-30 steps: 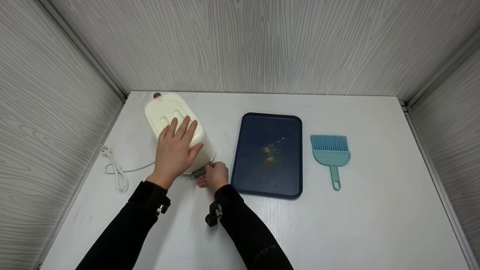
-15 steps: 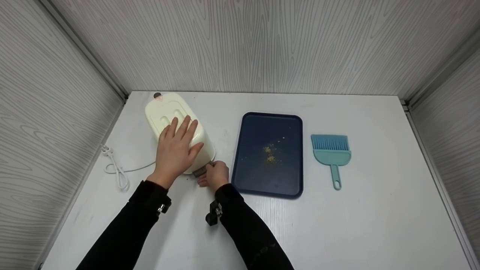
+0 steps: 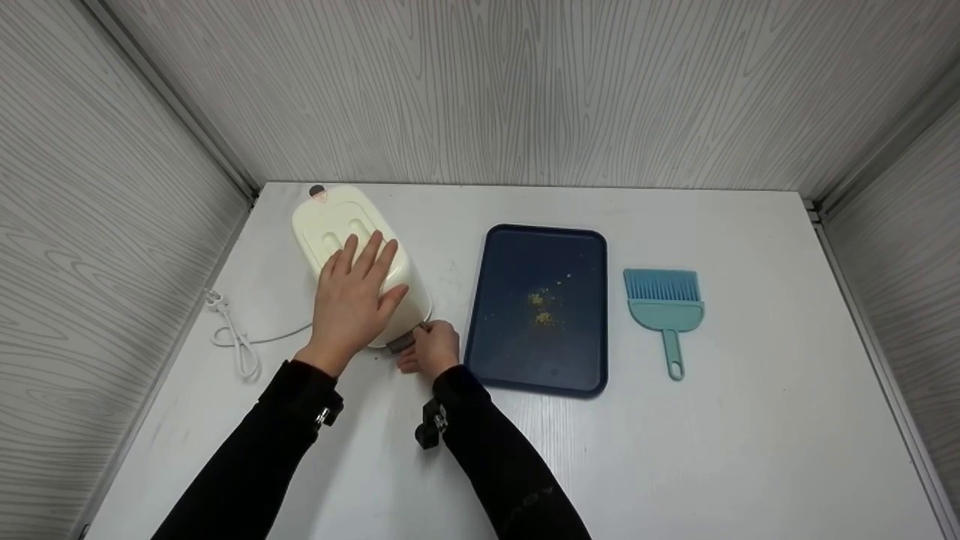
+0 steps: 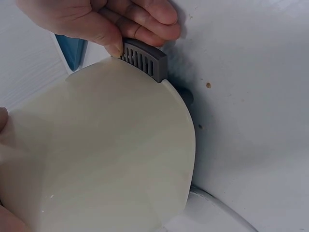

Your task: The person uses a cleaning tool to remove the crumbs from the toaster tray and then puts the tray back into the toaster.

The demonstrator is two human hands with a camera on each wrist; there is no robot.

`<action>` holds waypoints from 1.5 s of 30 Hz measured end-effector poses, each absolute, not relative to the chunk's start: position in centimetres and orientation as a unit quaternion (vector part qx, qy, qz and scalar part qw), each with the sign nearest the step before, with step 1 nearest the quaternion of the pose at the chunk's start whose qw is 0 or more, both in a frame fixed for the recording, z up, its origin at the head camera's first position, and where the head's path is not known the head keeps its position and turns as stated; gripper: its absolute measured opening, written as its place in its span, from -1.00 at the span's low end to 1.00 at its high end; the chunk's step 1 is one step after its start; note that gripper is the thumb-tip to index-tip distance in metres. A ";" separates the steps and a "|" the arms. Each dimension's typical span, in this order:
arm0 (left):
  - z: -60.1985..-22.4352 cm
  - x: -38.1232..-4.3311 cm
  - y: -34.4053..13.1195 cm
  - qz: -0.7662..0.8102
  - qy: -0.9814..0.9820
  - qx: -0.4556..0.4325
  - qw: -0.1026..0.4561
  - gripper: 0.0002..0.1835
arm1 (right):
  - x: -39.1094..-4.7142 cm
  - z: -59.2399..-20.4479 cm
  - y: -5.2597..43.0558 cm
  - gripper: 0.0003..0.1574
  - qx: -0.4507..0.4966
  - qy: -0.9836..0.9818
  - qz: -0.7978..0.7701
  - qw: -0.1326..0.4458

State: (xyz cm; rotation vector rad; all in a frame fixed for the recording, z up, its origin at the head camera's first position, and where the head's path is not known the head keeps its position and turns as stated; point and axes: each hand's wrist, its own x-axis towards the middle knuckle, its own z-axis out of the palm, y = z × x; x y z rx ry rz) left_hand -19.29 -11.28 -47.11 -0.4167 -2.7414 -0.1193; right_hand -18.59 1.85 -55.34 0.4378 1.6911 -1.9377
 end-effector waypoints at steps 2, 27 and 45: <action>-47.1 -19.3 -11.3 -0.042 -0.972 -0.146 0.179 -0.32 | -18.5 -55.3 1.8 -0.67 0.161 0.624 -0.718 0.264; -47.5 -19.4 -11.4 -0.038 -0.964 -0.150 0.215 -0.32 | -18.8 -53.6 5.0 -0.58 0.015 0.852 -0.520 0.051; -47.7 -19.5 -11.4 -0.035 -0.963 -0.155 0.216 -0.33 | -20.3 -54.8 4.6 0.44 -0.153 0.892 -0.405 0.129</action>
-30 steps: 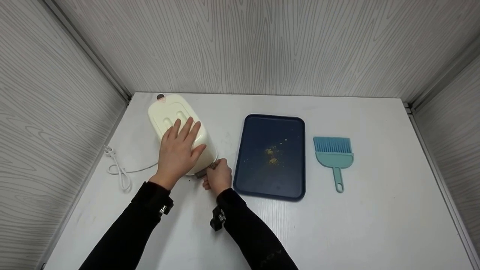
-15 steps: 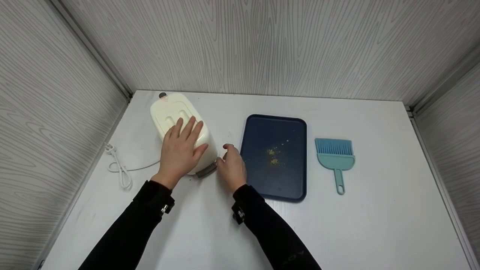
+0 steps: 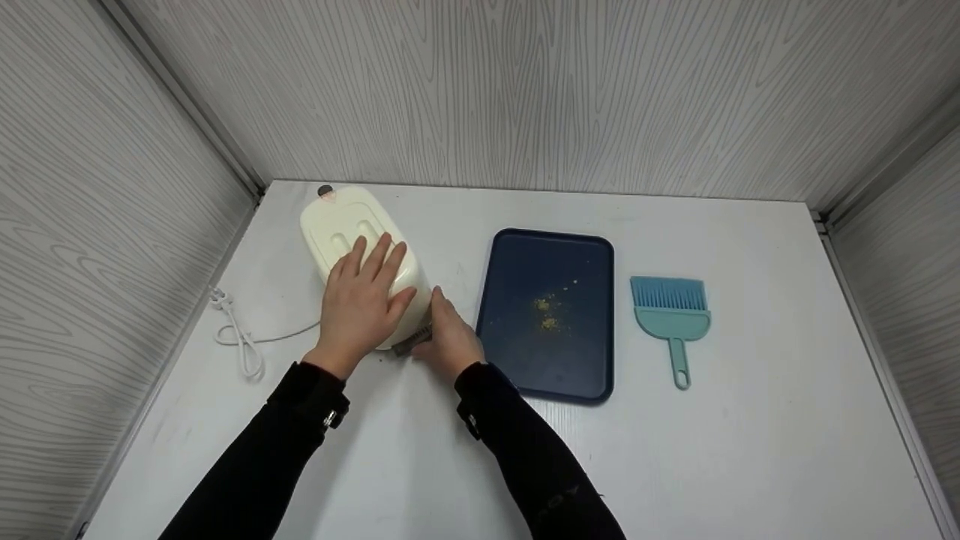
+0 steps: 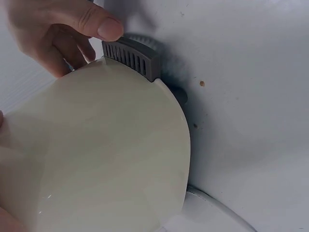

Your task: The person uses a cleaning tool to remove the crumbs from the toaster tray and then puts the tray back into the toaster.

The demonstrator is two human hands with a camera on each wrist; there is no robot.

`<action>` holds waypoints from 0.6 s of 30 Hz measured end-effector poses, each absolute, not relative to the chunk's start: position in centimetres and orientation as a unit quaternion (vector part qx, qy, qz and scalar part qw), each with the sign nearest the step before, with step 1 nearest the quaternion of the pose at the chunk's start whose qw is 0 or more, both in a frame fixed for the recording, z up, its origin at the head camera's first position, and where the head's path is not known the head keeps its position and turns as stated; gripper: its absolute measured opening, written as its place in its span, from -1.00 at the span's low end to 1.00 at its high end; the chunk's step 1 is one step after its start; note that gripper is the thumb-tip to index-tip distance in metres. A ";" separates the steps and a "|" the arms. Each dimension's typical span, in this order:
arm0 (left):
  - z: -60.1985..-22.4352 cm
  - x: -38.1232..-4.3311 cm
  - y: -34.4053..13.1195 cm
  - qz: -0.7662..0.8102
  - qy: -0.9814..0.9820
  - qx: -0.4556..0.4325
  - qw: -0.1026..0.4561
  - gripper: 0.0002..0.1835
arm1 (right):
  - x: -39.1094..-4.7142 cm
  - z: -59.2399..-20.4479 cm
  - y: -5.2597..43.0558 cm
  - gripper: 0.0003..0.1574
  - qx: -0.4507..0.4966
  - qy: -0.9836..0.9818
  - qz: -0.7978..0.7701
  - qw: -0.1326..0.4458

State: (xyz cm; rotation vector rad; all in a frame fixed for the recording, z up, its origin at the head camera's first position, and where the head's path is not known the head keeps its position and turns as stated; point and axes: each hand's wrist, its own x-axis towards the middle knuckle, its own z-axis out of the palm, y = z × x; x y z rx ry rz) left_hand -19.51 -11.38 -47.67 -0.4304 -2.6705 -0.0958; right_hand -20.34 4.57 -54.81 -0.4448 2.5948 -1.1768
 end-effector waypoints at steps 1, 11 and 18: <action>-47.7 -19.5 -11.4 -0.033 -0.963 -0.155 0.217 -0.34 | -20.4 -54.9 4.4 0.45 -0.153 0.892 -0.405 0.127; -47.8 -19.6 -11.4 -0.026 -0.964 -0.150 0.218 -0.34 | -20.4 -56.1 4.1 0.53 -0.168 0.891 -0.409 0.106; -47.7 -19.6 -11.4 -0.027 -0.966 -0.151 0.207 -0.34 | -20.4 -56.3 4.0 0.48 -0.171 0.897 -0.397 0.092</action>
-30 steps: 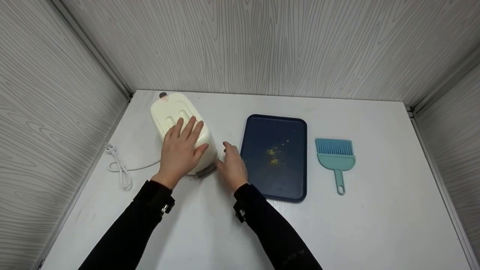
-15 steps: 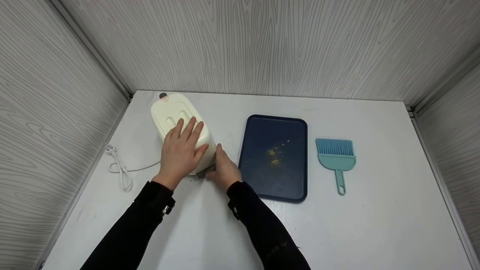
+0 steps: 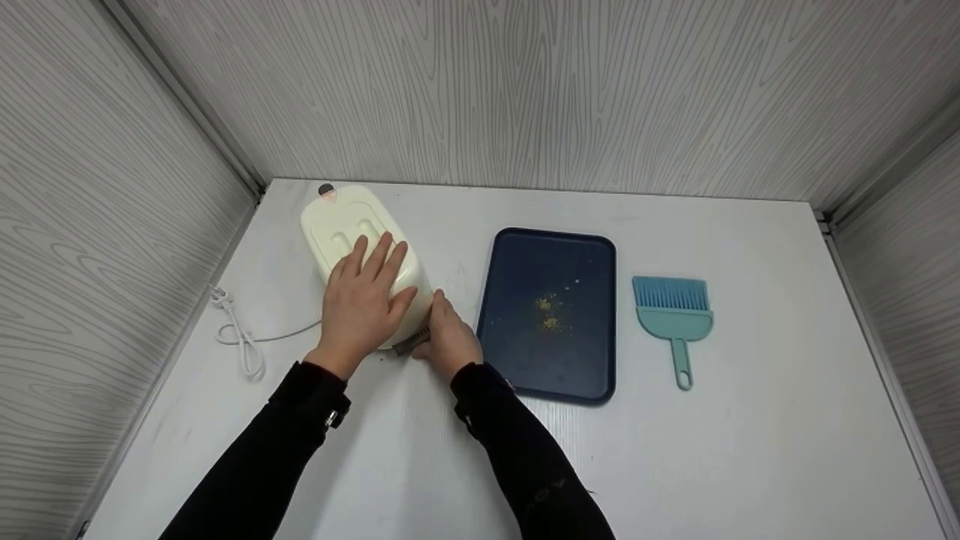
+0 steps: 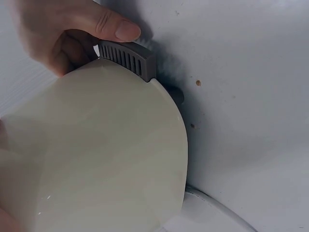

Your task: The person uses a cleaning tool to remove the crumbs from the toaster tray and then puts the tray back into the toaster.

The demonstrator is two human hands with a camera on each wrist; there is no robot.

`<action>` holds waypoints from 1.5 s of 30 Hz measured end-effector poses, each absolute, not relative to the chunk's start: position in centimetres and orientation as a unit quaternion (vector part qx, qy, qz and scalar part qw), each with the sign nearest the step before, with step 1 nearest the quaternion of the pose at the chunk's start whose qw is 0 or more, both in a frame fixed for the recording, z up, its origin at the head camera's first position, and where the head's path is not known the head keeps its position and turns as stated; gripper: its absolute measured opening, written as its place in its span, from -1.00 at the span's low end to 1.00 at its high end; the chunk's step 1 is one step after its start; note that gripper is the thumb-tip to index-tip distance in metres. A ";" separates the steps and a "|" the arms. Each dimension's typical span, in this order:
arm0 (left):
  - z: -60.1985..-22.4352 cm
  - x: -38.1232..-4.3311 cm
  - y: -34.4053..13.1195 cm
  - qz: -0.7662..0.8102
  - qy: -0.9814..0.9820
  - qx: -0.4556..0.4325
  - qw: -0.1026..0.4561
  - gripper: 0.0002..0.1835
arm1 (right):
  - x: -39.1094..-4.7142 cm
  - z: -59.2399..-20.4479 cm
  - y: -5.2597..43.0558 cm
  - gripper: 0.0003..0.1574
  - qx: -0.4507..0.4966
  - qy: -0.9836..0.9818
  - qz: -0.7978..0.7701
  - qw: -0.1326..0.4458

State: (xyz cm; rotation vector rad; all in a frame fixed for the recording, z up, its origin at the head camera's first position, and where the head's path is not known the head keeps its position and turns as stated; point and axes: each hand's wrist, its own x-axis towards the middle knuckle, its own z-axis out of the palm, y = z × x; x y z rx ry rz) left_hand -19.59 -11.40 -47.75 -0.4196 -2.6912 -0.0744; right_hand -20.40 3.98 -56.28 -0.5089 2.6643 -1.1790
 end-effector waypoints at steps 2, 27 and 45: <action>-47.6 -19.6 -11.4 -0.027 -0.967 -0.151 0.205 -0.35 | -20.5 -56.2 4.0 0.45 -0.173 0.898 -0.394 0.088; -47.8 -19.6 -11.4 -0.053 -0.961 -0.156 0.223 -0.37 | -20.9 -56.5 3.5 -0.29 -0.131 0.904 -0.401 0.070; -47.8 -19.7 -11.2 -0.058 -0.961 -0.156 0.220 -0.37 | -20.8 -56.6 3.4 -0.32 -0.128 0.919 -0.371 0.038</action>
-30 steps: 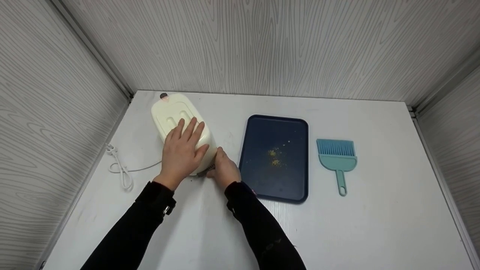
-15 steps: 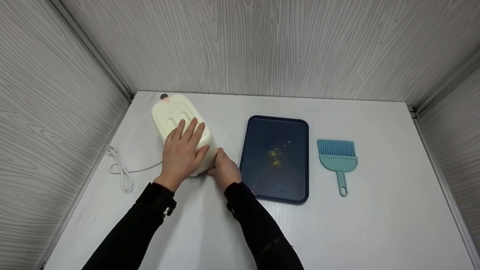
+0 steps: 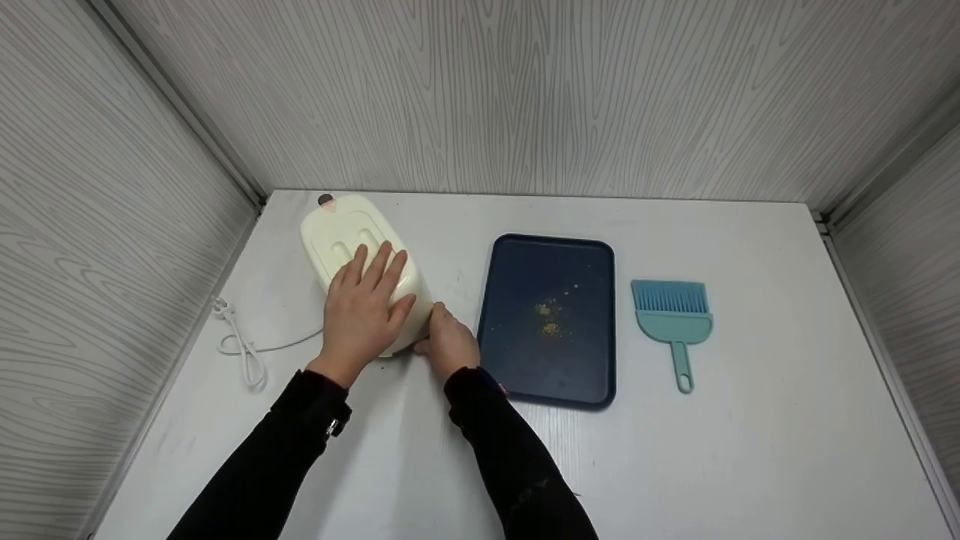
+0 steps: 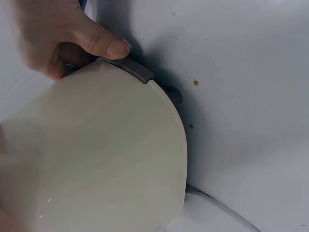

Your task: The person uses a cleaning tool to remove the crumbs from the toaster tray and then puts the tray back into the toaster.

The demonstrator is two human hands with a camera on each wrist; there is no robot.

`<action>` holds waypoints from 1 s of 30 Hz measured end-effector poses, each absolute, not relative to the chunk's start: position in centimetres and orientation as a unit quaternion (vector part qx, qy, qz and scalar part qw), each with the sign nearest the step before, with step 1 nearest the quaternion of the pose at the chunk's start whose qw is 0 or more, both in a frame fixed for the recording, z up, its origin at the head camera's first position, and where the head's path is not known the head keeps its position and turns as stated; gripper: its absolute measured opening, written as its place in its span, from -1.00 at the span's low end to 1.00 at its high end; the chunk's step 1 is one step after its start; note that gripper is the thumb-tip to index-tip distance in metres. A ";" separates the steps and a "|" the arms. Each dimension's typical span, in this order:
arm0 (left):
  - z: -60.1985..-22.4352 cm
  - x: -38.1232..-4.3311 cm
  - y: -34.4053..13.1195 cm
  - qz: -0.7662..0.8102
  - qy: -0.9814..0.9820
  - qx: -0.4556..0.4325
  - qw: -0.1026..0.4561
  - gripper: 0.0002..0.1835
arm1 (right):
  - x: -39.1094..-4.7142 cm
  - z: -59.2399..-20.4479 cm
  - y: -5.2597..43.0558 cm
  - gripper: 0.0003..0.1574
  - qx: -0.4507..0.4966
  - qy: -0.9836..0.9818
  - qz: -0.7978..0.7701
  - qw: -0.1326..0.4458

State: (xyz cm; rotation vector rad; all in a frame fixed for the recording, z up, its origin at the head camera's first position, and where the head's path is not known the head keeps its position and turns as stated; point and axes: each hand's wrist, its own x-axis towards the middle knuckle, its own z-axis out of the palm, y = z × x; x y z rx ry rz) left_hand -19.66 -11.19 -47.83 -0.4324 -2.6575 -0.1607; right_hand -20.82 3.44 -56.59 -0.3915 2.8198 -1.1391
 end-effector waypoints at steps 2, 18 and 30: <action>-47.9 -19.6 -11.2 -0.060 -0.961 -0.156 0.220 -0.38 | -20.8 -56.6 3.3 -0.34 -0.123 0.924 -0.361 0.041; -47.9 -19.7 -11.4 -0.052 -0.960 -0.155 0.229 -0.37 | -20.9 -56.9 3.1 -0.48 -0.130 0.934 -0.331 -0.008; -48.1 -19.9 -11.6 -0.053 -0.952 -0.167 0.253 -0.38 | -21.0 -56.3 3.5 -0.54 -0.145 0.932 -0.333 0.014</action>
